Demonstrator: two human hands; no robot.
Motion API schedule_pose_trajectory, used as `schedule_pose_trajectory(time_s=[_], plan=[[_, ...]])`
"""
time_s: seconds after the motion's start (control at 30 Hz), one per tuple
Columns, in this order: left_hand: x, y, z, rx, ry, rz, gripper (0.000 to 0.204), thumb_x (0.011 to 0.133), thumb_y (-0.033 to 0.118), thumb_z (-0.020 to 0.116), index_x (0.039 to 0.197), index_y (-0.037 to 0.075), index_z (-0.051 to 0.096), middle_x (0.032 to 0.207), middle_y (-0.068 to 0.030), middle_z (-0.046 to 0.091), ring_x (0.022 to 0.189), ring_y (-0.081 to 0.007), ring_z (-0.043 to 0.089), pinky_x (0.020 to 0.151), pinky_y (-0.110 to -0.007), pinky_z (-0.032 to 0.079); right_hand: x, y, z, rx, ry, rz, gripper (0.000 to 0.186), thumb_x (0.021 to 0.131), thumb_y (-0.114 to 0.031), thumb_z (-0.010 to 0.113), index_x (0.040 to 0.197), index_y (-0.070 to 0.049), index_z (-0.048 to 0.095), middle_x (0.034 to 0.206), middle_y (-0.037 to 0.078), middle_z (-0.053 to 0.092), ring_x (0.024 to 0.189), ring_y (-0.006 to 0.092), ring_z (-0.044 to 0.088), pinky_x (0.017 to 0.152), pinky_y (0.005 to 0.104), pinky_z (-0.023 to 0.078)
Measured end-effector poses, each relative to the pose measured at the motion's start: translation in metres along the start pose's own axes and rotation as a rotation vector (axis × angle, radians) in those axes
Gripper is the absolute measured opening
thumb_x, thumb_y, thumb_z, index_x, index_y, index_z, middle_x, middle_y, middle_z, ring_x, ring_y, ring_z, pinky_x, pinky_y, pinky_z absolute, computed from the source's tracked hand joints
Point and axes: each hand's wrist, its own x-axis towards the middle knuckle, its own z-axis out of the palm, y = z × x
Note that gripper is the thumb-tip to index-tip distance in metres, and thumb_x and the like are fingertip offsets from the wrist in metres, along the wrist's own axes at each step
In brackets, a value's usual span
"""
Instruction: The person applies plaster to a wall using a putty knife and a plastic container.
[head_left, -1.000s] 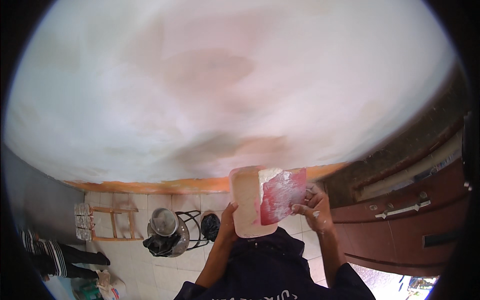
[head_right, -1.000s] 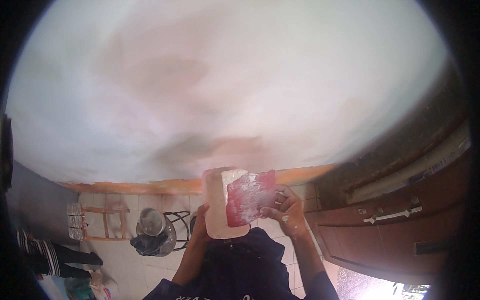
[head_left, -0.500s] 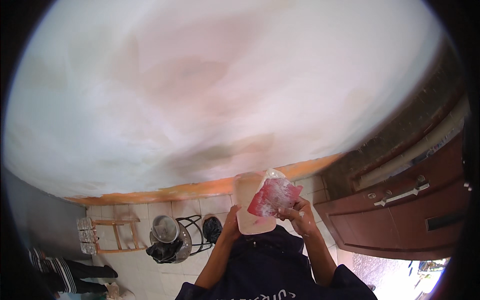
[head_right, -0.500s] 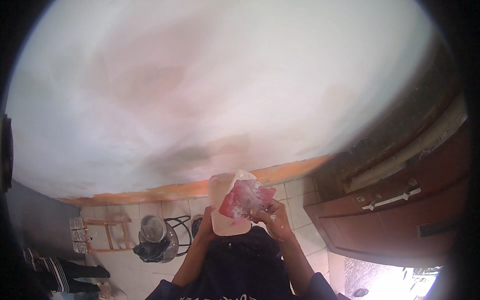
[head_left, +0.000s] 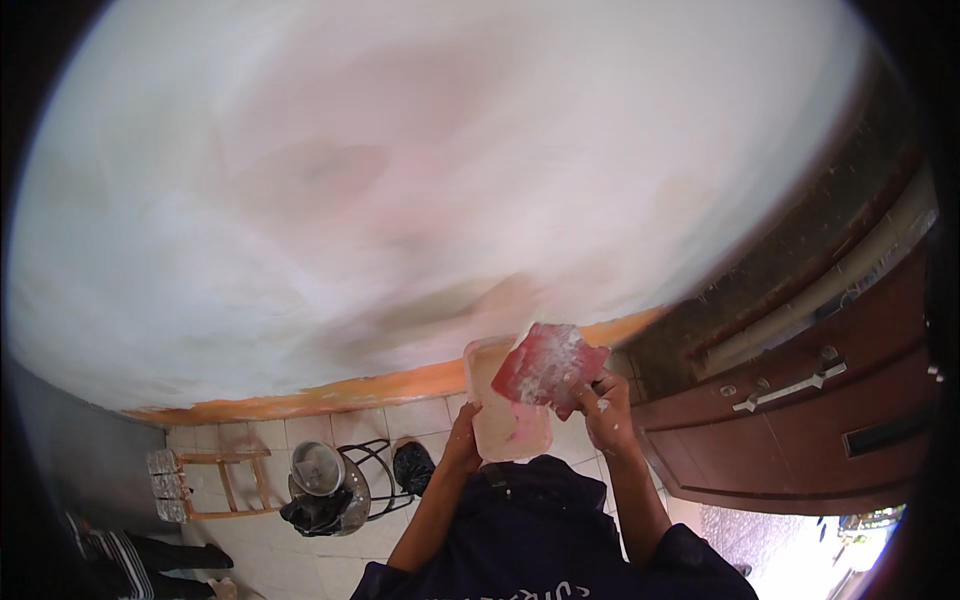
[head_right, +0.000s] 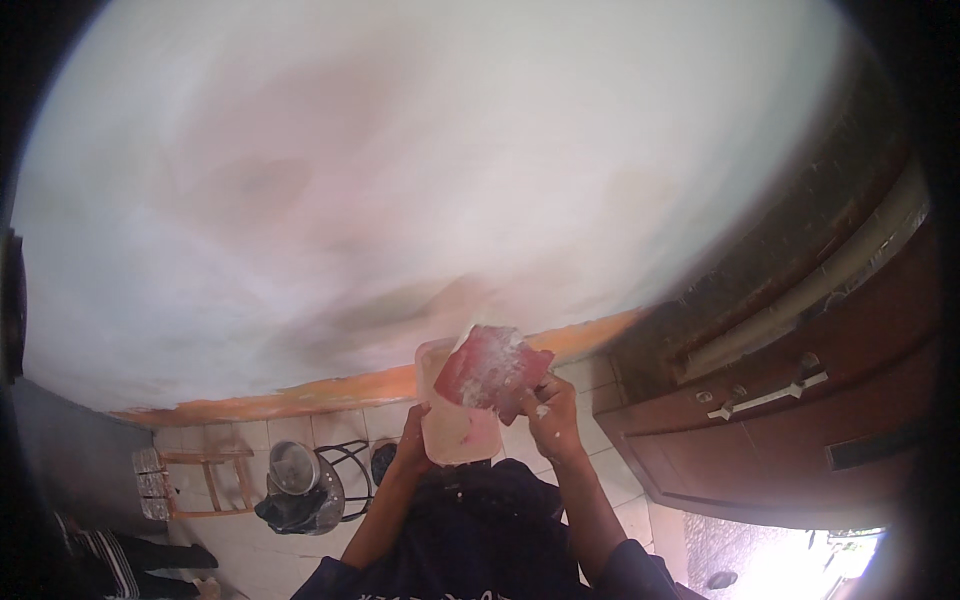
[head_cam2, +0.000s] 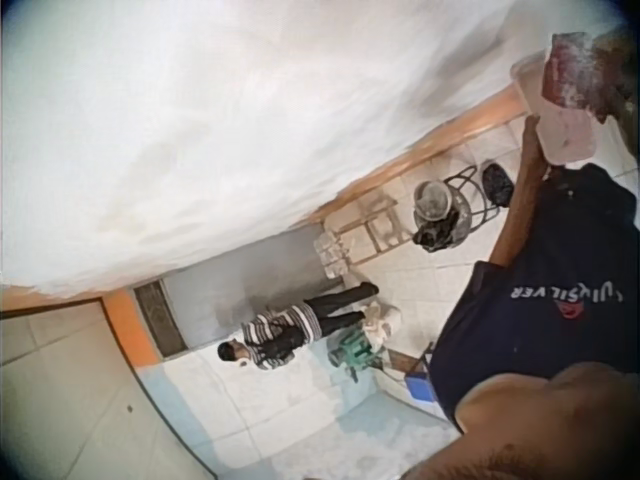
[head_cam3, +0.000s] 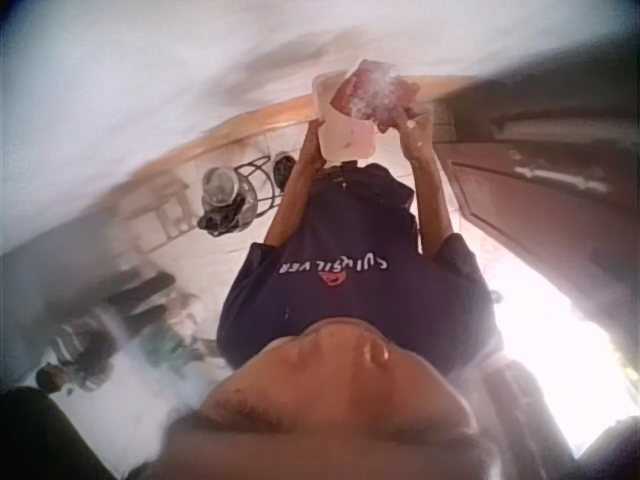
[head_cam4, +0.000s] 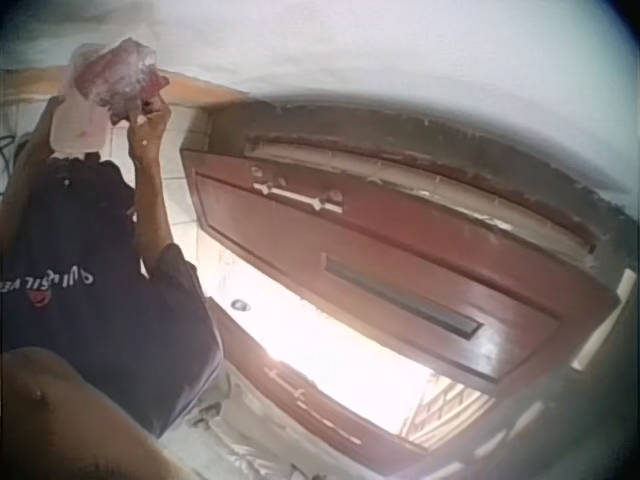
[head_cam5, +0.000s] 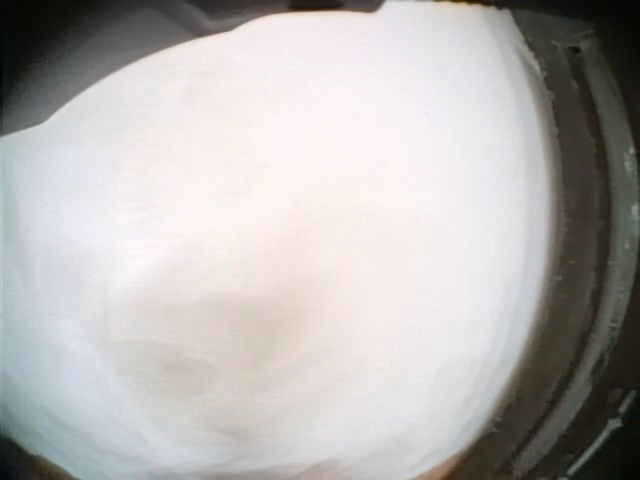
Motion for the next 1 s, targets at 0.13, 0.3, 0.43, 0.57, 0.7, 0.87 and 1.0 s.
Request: schedule_pose_trajectory(time_s=[0.13,0.3,0.43,0.57,0.7,0.87,1.0], plan=[[0.008,-0.012,0.002,0.018,-0.011,-0.018,0.052,0.09,0.037,0.045,0.126,-0.002,0.045,0.114,-0.0152,0.059,0.102,-0.0262,0.061,0.087,-0.041,0.052,0.007,-0.016,-0.011,0.103,0.107,-0.012,0.018,0.086,-0.005,0.058,0.096,0.011,0.059,0.082,0.013,0.064,0.063,0.0183,0.062,0.057,0.0303,0.054],[0.001,-0.012,0.005,-0.025,0.052,-0.016,0.052,0.09,0.036,0.046,0.125,-0.002,0.046,0.113,-0.0148,0.059,0.099,-0.0257,0.062,0.085,-0.04,0.052,0.039,-0.041,0.009,0.082,0.251,-0.04,0.016,0.084,-0.002,0.057,0.09,0.013,0.058,0.081,0.014,0.062,0.065,0.0199,0.062,0.062,0.0318,0.057],[-0.002,-0.015,0.004,-0.089,0.058,0.005,0.049,0.091,0.035,0.045,0.123,-0.002,0.047,0.111,-0.015,0.06,0.096,-0.0252,0.062,0.083,-0.04,0.053,0.089,-0.081,0.029,0.076,0.256,-0.201,0.016,0.082,-0.005,0.06,0.076,0.01,0.059,0.074,0.009,0.058,0.066,0.0163,0.062,0.059,0.0312,0.057],[-0.014,-0.008,0.009,0.034,0.066,0.086,0.046,0.092,0.033,0.044,0.122,-0.002,0.046,0.108,-0.0146,0.059,0.096,-0.0247,0.062,0.082,-0.039,0.054,0.121,-0.157,0.069,0.162,0.282,-0.163,0.018,0.081,-0.004,0.06,0.075,0.012,0.056,0.071,0.014,0.059,0.062,0.0236,0.065,0.061,0.0334,0.06],[-0.021,-0.003,0.016,0.019,0.046,0.098,0.044,0.092,0.029,0.042,0.122,-0.002,0.045,0.108,-0.0146,0.058,0.096,-0.0245,0.062,0.081,-0.039,0.054,0.098,-0.201,0.082,0.108,0.256,-0.3,0.019,0.082,-0.005,0.06,0.076,0.013,0.056,0.073,0.016,0.06,0.062,0.0226,0.065,0.061,0.0316,0.06],[-0.031,-0.002,0.013,0.008,0.049,0.107,0.046,0.09,0.028,0.043,0.124,-0.003,0.043,0.11,-0.0151,0.058,0.096,-0.0253,0.062,0.081,-0.04,0.054,0.059,-0.152,0.038,0.094,0.233,-0.353,0.018,0.084,-0.006,0.056,0.082,0.012,0.058,0.079,0.016,0.061,0.064,0.0217,0.063,0.058,0.033,0.055],[-0.04,-0.005,0.007,-0.014,0.039,0.077,0.048,0.089,0.028,0.046,0.126,-0.003,0.042,0.111,-0.0152,0.058,0.098,-0.0258,0.062,0.082,-0.04,0.054,0.042,-0.065,0.019,0.199,0.442,-0.163,0.015,0.081,0.0,0.057,0.084,0.014,0.056,0.077,0.016,0.06,0.066,0.0234,0.062,0.058,0.0355,0.057]])
